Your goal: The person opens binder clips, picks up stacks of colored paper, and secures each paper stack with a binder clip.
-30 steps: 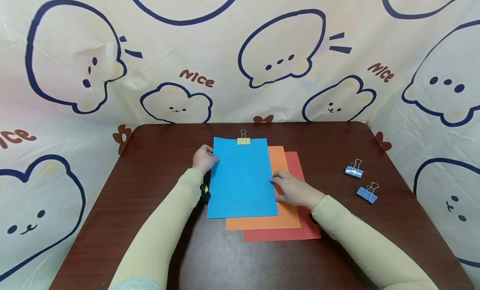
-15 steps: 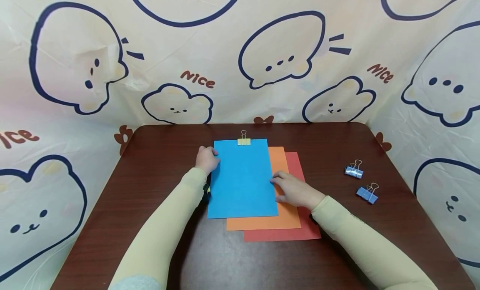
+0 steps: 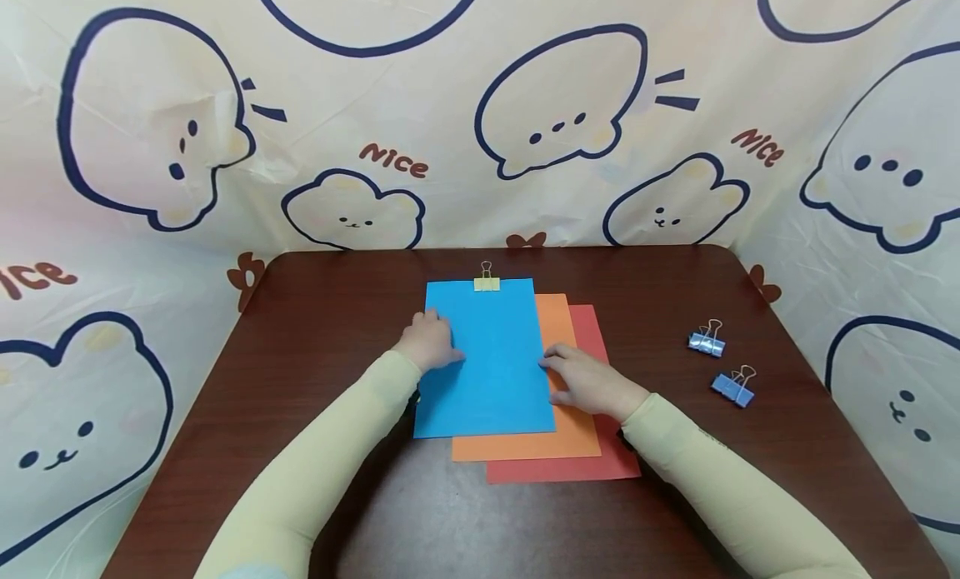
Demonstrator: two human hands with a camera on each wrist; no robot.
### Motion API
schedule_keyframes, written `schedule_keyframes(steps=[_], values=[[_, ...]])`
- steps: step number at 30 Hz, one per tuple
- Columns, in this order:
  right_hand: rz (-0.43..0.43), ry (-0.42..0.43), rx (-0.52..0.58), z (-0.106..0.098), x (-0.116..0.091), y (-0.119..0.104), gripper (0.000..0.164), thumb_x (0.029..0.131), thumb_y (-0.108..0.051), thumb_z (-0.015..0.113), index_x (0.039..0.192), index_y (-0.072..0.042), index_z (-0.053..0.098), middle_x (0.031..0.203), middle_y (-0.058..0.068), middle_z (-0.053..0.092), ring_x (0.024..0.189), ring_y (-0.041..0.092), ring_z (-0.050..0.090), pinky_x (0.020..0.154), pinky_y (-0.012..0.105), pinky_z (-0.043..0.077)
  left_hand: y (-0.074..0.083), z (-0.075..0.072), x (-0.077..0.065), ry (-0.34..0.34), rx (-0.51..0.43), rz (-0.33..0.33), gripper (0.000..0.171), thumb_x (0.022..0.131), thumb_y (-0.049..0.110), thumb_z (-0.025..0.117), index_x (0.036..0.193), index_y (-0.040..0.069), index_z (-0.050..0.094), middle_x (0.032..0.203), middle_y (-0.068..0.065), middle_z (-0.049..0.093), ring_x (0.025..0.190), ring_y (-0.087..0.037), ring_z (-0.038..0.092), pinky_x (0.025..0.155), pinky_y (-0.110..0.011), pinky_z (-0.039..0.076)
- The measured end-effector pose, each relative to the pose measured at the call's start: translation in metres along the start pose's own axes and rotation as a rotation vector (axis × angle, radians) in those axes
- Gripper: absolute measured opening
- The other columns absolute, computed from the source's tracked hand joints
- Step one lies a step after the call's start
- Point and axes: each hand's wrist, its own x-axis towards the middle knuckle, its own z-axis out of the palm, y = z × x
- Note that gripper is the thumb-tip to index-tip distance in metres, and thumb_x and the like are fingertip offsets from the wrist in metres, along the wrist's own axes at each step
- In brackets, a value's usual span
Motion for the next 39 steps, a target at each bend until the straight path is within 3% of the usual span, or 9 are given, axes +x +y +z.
schedule_keyframes(steps=[9, 14, 23, 39], values=[[-0.004, -0.007, -0.006, -0.001, -0.002, 0.001, 0.056, 0.091, -0.023, 0.08, 0.139, 0.0, 0.061, 0.144, 0.019, 0.055, 0.134, 0.036, 0.053, 0.11, 0.047, 0.049, 0.034, 0.012, -0.043, -0.017, 0.121, 0.2, 0.067, 0.093, 0.044, 0.076, 0.138, -0.001, 0.057, 0.133, -0.023, 0.056, 0.118, -0.037, 0.055, 0.097, -0.049, 0.054], [0.006, -0.014, -0.012, 0.0, -0.003, 0.0, 0.057, 0.091, -0.025, 0.08, 0.139, -0.001, 0.062, 0.145, 0.019, 0.055, 0.135, 0.037, 0.053, 0.109, 0.048, 0.049, 0.045, 0.026, -0.061, -0.001, 0.17, 0.264, 0.067, 0.093, 0.048, 0.074, 0.142, 0.005, 0.056, 0.139, -0.023, 0.054, 0.117, -0.041, 0.057, 0.095, -0.052, 0.055], [-0.002, -0.008, -0.007, 0.002, -0.004, 0.003, 0.058, 0.091, -0.026, 0.08, 0.14, -0.002, 0.061, 0.147, 0.019, 0.054, 0.136, 0.037, 0.053, 0.109, 0.049, 0.049, 0.049, 0.041, -0.077, -0.002, 0.134, 0.262, 0.067, 0.092, 0.051, 0.074, 0.146, 0.015, 0.057, 0.145, -0.024, 0.05, 0.13, -0.055, 0.05, 0.101, -0.059, 0.052], [0.008, -0.009, 0.021, 0.001, -0.006, 0.002, 0.059, 0.091, -0.025, 0.08, 0.141, -0.001, 0.06, 0.148, 0.02, 0.053, 0.138, 0.038, 0.05, 0.11, 0.05, 0.048, 0.045, 0.052, -0.083, 0.057, 0.111, 0.268, 0.063, 0.093, 0.048, 0.074, 0.145, 0.015, 0.058, 0.148, -0.024, 0.049, 0.131, -0.06, 0.049, 0.1, -0.061, 0.052]])
